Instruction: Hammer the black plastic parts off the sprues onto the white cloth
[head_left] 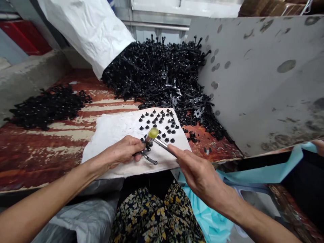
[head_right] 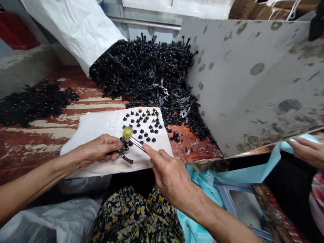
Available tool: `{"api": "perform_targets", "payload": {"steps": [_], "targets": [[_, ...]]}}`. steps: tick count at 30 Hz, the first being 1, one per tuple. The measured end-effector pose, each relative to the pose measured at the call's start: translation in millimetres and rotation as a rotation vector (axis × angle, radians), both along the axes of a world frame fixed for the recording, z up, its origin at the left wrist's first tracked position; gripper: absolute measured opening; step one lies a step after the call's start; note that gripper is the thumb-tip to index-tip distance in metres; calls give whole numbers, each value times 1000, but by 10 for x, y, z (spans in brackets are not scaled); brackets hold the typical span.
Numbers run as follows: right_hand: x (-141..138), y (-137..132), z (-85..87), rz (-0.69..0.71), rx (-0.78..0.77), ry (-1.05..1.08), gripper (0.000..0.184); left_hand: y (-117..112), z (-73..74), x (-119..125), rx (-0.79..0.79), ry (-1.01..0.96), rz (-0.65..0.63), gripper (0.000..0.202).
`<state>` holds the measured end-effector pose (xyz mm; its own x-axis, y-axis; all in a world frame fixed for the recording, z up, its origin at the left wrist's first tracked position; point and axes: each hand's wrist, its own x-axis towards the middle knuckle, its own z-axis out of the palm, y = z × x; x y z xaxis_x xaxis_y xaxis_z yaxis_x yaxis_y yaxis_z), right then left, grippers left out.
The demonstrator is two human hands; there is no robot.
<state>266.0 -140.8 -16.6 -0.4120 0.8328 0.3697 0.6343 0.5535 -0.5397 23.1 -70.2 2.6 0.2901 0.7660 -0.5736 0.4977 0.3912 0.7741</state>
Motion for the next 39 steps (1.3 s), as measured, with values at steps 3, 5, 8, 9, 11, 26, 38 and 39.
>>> {"api": "perform_targets", "payload": {"steps": [3,5,8,9,11,26,38,39], "targets": [[-30,31,60,-83,-74,278,39,-83,55,33,128,-44,-190,38],[-51,68,76,-137,-198,399,26,-159,115,113,172,-84,-345,37],[-82,151,39,-99,-431,482,13,-262,189,272,199,-88,-502,33],[-93,177,20,-63,-497,502,12,-284,202,317,221,-74,-533,33],[-117,216,-6,18,-596,545,12,-310,209,372,290,-25,-562,32],[-317,358,-20,-46,-592,661,9,-253,65,312,346,-67,-152,25],[-392,392,-8,-145,-472,691,6,-529,24,584,-88,-642,573,42],[-378,378,-5,-139,-472,686,7,-505,29,588,-89,-637,598,39]]}}
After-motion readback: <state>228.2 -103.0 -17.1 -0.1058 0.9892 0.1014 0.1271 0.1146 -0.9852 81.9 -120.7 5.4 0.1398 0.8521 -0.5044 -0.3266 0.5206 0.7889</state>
